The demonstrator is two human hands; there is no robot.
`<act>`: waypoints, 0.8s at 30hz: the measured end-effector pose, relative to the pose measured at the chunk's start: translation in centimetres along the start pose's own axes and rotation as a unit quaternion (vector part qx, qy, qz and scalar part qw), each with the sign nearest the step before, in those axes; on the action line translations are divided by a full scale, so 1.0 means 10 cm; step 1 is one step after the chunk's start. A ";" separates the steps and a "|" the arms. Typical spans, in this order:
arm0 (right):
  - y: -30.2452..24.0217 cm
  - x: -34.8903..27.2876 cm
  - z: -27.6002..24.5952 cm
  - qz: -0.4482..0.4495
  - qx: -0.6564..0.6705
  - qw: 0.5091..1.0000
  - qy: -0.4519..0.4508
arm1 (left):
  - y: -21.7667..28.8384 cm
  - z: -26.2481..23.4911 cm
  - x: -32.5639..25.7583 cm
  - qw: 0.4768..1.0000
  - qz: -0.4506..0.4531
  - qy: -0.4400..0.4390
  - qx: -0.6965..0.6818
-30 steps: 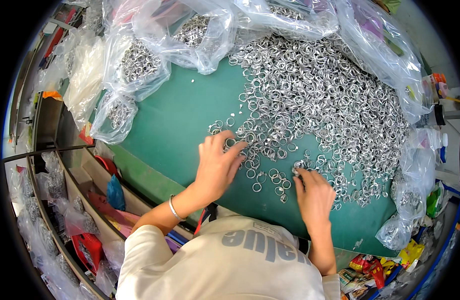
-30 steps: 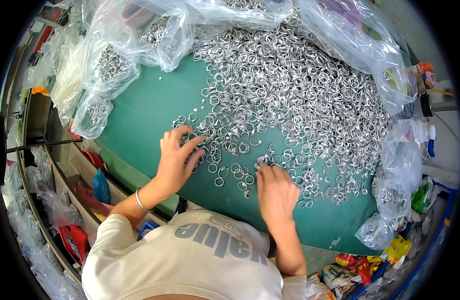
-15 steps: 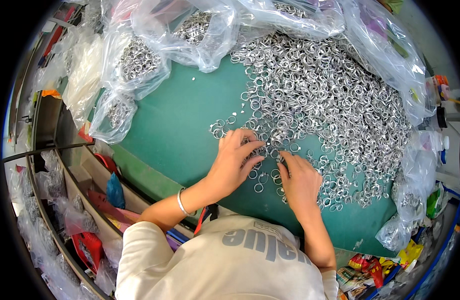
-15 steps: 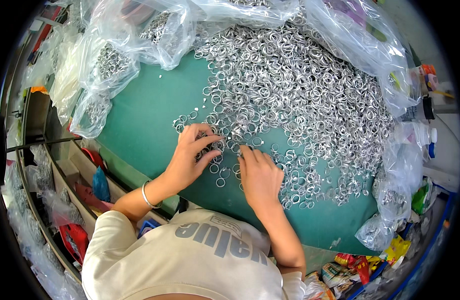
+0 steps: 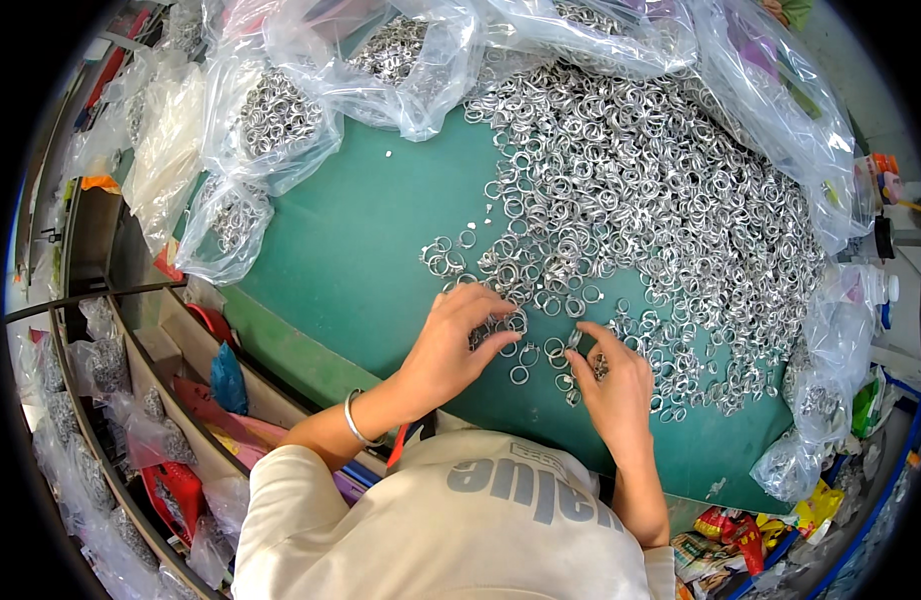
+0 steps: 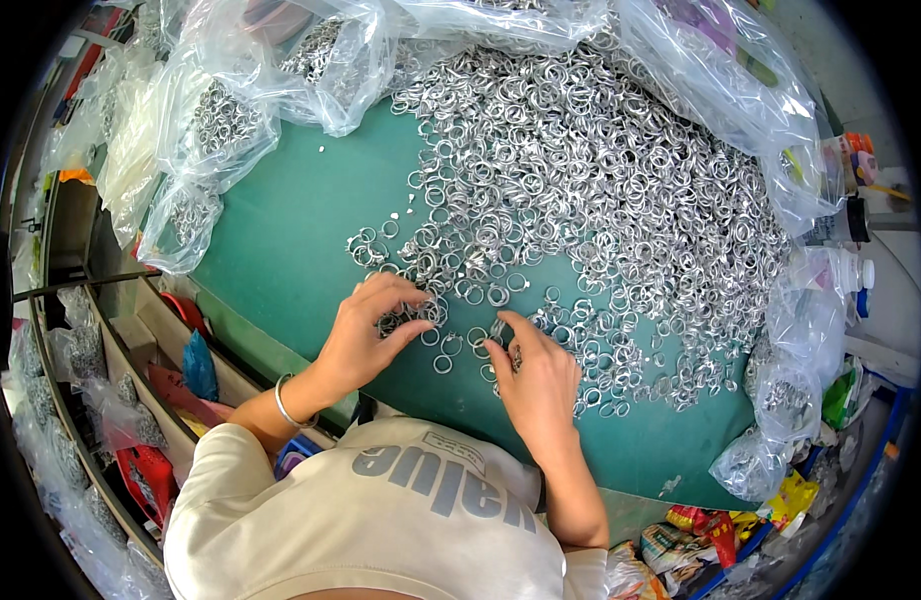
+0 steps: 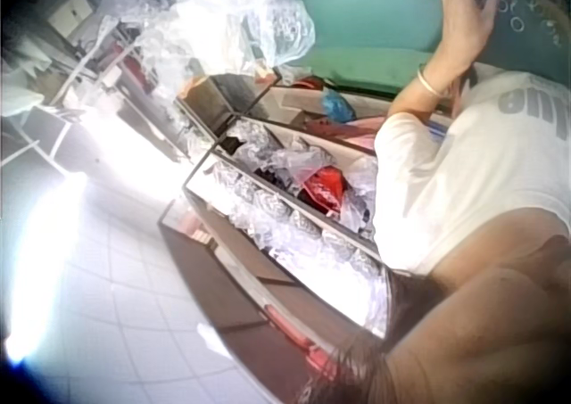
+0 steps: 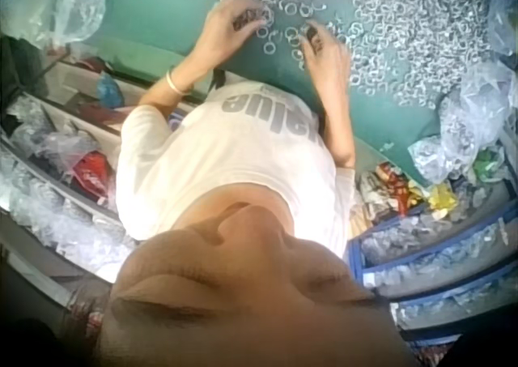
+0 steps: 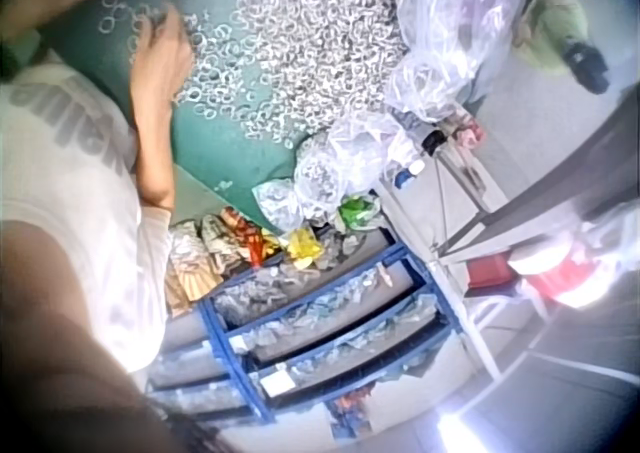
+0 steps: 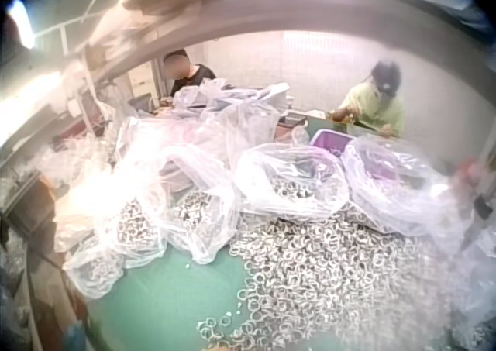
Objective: The person sorts and organizes metal rings on a desk by hand, picking them up individually or in small groups and moving them between piles or into bags.
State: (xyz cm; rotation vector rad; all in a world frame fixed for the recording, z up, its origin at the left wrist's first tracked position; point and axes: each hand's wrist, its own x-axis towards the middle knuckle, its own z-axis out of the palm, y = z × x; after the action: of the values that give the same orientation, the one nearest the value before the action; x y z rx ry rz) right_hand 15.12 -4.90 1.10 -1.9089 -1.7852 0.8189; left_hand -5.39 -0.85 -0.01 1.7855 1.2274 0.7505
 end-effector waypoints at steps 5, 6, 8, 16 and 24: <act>-0.10 0.17 0.04 -0.023 -0.002 0.999 0.048 | 0.02 -0.01 -0.03 1.000 -0.012 -0.017 -0.021; -0.11 0.23 0.08 -0.039 -0.014 0.996 0.076 | 0.03 -0.03 -0.01 0.999 0.011 -0.024 0.037; -0.11 0.35 0.14 -0.076 -0.070 0.990 0.092 | 0.05 -0.05 -0.01 0.993 0.030 -0.034 0.105; 0.06 0.26 0.15 -0.141 -0.101 0.980 0.100 | -0.02 -0.11 -0.01 0.992 0.017 -0.003 0.124; 0.00 0.30 0.06 0.039 0.263 0.963 0.031 | -0.18 -0.28 0.04 0.779 -0.188 -0.129 -0.584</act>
State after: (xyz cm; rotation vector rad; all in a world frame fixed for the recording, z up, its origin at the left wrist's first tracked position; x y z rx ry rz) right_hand 14.77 -2.03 0.25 -1.6323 -1.2903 1.1163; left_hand -8.42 0.67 -0.25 0.5455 0.6021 0.7316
